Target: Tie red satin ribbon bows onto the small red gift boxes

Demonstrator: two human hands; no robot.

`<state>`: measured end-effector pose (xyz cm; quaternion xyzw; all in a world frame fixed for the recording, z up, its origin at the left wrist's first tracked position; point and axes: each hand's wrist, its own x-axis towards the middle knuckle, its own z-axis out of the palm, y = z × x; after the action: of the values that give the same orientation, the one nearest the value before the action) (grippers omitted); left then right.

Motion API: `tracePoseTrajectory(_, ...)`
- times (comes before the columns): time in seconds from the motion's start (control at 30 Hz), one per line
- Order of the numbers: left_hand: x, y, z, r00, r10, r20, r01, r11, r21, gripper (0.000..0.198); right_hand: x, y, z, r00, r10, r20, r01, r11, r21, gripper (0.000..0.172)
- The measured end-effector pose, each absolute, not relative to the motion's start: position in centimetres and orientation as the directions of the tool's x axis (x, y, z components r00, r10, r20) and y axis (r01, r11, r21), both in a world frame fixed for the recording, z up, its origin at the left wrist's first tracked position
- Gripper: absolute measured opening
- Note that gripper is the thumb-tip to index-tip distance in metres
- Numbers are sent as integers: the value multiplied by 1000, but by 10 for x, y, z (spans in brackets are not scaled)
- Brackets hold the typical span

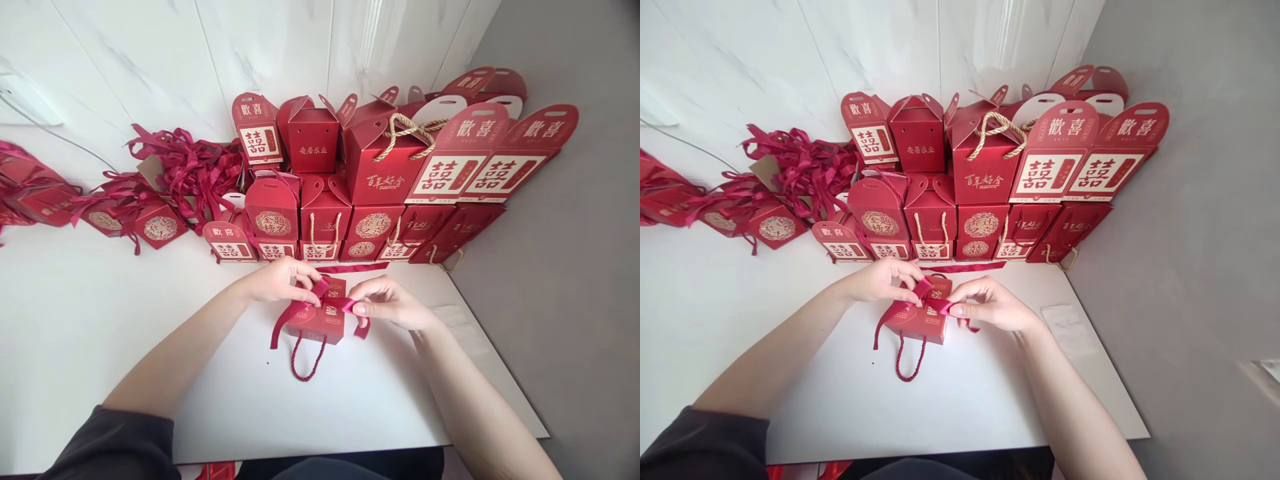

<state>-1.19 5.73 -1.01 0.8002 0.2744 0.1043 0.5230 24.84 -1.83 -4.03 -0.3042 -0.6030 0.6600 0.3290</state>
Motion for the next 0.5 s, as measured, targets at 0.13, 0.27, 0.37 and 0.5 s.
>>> tracePoseTrajectory(0.13,-10,56,-10,820,555,-141,326,-250,912,39,228,-15,-28,-590,802,90,-32,88,-996,22)
tracePoseTrajectory(0.27,-10,56,-11,846,523,-100,259,-239,936,34,209,-10,-19,-609,783,128,140,265,-954,25)
tracePoseTrajectory(0.37,-10,55,-11,851,523,-51,247,-312,917,28,203,-9,-14,-608,783,133,274,364,-890,23)
tracePoseTrajectory(0.5,-10,54,-10,849,527,-32,242,-334,911,17,207,-10,-3,-646,743,175,352,493,-795,21)
